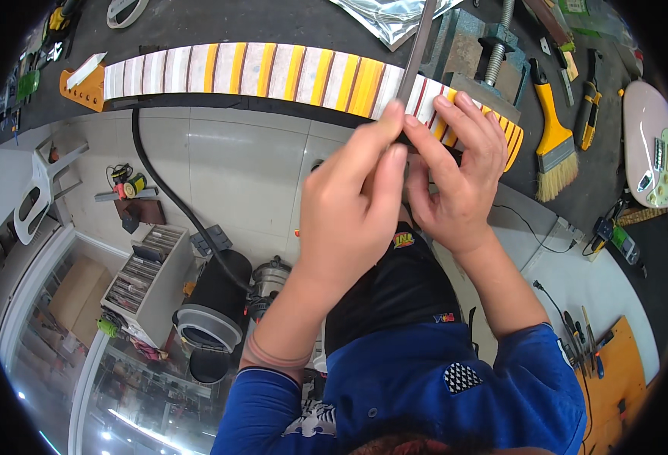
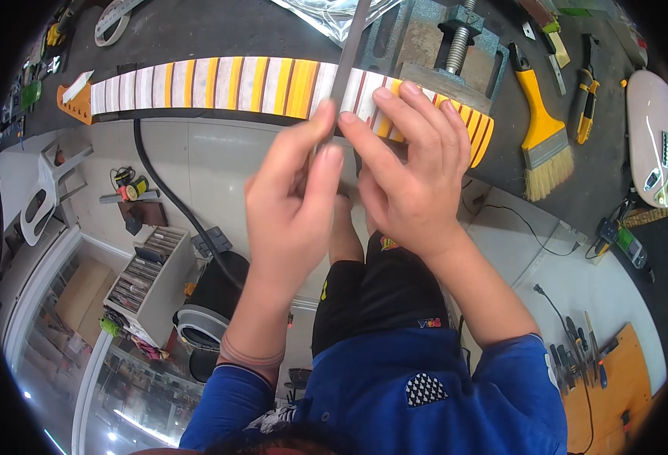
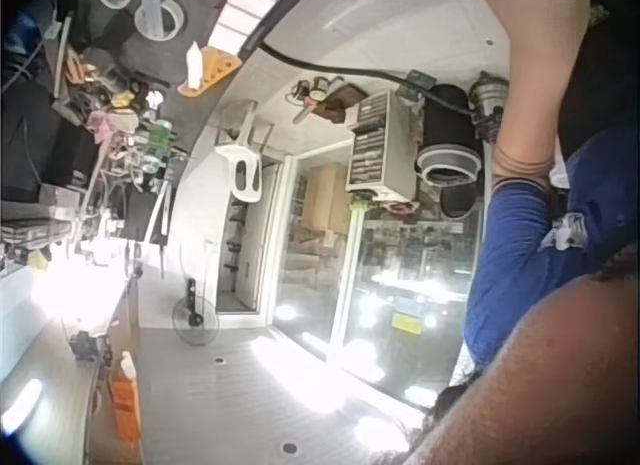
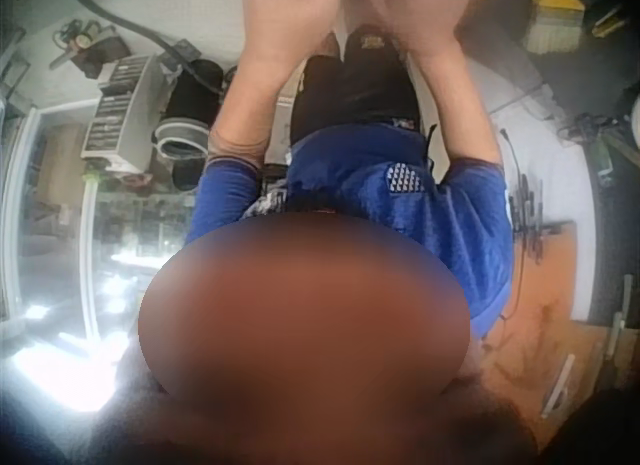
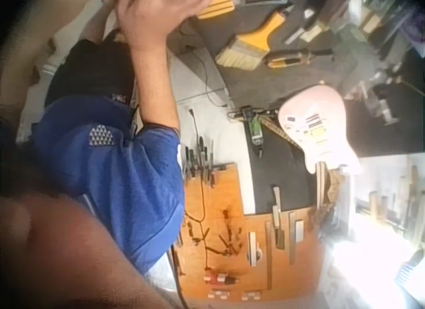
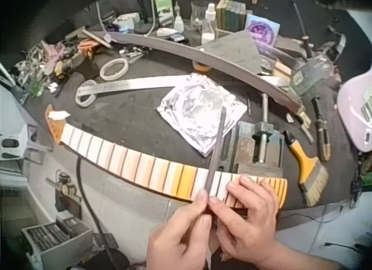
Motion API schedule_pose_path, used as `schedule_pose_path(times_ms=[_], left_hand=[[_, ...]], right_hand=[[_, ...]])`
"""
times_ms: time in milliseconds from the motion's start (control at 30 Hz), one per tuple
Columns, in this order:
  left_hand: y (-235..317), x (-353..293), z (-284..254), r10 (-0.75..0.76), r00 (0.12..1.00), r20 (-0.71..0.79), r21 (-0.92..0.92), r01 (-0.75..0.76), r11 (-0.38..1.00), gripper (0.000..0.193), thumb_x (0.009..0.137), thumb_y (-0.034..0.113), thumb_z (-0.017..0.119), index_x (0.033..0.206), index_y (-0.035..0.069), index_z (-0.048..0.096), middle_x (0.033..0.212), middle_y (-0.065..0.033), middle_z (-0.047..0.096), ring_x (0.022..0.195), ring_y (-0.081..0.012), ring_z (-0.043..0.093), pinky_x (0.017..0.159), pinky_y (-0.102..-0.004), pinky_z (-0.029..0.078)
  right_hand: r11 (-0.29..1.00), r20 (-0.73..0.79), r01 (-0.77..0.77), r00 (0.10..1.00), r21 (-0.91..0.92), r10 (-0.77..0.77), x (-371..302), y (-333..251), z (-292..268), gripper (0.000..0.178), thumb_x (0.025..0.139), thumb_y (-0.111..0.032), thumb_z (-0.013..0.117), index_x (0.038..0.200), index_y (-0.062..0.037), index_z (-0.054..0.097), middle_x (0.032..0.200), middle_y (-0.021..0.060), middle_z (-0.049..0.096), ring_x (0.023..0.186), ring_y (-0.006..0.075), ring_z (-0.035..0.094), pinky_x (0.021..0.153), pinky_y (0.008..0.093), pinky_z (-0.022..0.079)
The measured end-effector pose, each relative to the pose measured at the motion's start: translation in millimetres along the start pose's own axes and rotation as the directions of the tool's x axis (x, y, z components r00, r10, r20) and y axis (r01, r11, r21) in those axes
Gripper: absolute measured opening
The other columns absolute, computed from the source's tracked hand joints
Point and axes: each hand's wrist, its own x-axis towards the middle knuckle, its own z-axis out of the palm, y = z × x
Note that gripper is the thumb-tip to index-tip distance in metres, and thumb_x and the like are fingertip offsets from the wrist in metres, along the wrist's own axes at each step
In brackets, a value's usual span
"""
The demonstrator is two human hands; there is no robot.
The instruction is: The person uses a file to smooth the edges of the frets on a guitar neck, moving the tool back and forth along the side of the neck and occasionally picking up small metal components.
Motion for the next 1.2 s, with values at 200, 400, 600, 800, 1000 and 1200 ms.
schedule_pose_path(times_ms=[200,400,600,800,1000,1200], left_hand=[[-15.8,-91.1,-26.6,-0.006,0.999,0.034,0.13,0.002,0.992,0.048,0.097,-0.008,0.074,0.144,0.0,0.072,0.096,-0.017,0.076,0.071,-0.0217,0.07,0.069,-0.0336,0.056],[5.1,-56.9,-18.4,0.002,1.0,0.021,0.277,-0.008,0.961,0.047,0.097,-0.008,0.074,0.143,0.001,0.073,0.084,-0.0134,0.071,0.065,-0.0251,0.067,0.064,-0.0361,0.055],[0.3,-25.5,-3.0,-0.017,1.0,0.017,0.149,0.014,0.989,0.046,0.099,-0.007,0.072,0.144,0.0,0.072,0.1,-0.0188,0.077,0.074,-0.0271,0.072,0.067,-0.0356,0.057],[-4.2,-102.5,-33.2,0.018,0.996,0.085,0.375,-0.049,0.926,0.054,0.093,-0.011,0.075,0.146,0.0,0.07,0.076,-0.0119,0.065,0.058,-0.024,0.061,0.057,-0.0355,0.051],[0.0,-3.7,5.3,0.157,0.988,0.007,0.315,-0.151,0.937,0.053,0.094,-0.01,0.075,0.146,0.0,0.07,0.082,-0.0126,0.067,0.064,-0.0266,0.066,0.058,-0.0365,0.051],[-9.1,-104.6,-28.5,0.058,0.997,0.05,0.309,-0.071,0.948,0.054,0.093,-0.01,0.075,0.146,0.0,0.07,0.085,-0.0161,0.071,0.061,-0.027,0.066,0.057,-0.0362,0.052]], right_hand=[[1.0,0.024,0.01,1.0,-0.013,-0.009,-4.3,5.8,-3.4,0.067,0.076,-0.004,0.075,0.139,-0.0273,0.078,0.15,0.0063,0.063,0.146,0.0313,0.057,0.127,0.0532,0.033],[1.0,0.044,0.01,0.999,0.008,-0.01,-3.6,2.1,-2.0,0.069,0.075,-0.003,0.074,0.139,-0.0281,0.077,0.151,0.0066,0.062,0.146,0.0313,0.057,0.127,0.0524,0.032],[1.0,0.025,-0.01,1.0,0.009,0.009,-3.7,4.8,-2.9,0.069,0.077,-0.004,0.075,0.141,-0.0285,0.077,0.151,0.0065,0.063,0.147,0.0312,0.056,0.127,0.0524,0.032],[1.0,0.041,0.01,0.999,-0.001,-0.01,-4.6,4.4,-3.2,0.068,0.077,-0.005,0.074,0.141,-0.0278,0.077,0.151,0.0068,0.063,0.147,0.0313,0.056,0.127,0.0523,0.032],[1.0,0.007,0.003,1.0,0.001,-0.003,-2.7,3.2,0.2,0.067,0.078,-0.005,0.074,0.141,-0.0278,0.077,0.15,0.0067,0.062,0.146,0.0314,0.056,0.127,0.0523,0.031],[1.0,0.013,0.011,1.0,-0.017,-0.01,-5.1,6.3,-0.5,0.067,0.078,-0.004,0.074,0.14,-0.0275,0.077,0.15,0.0065,0.063,0.146,0.0315,0.057,0.126,0.0526,0.033]])
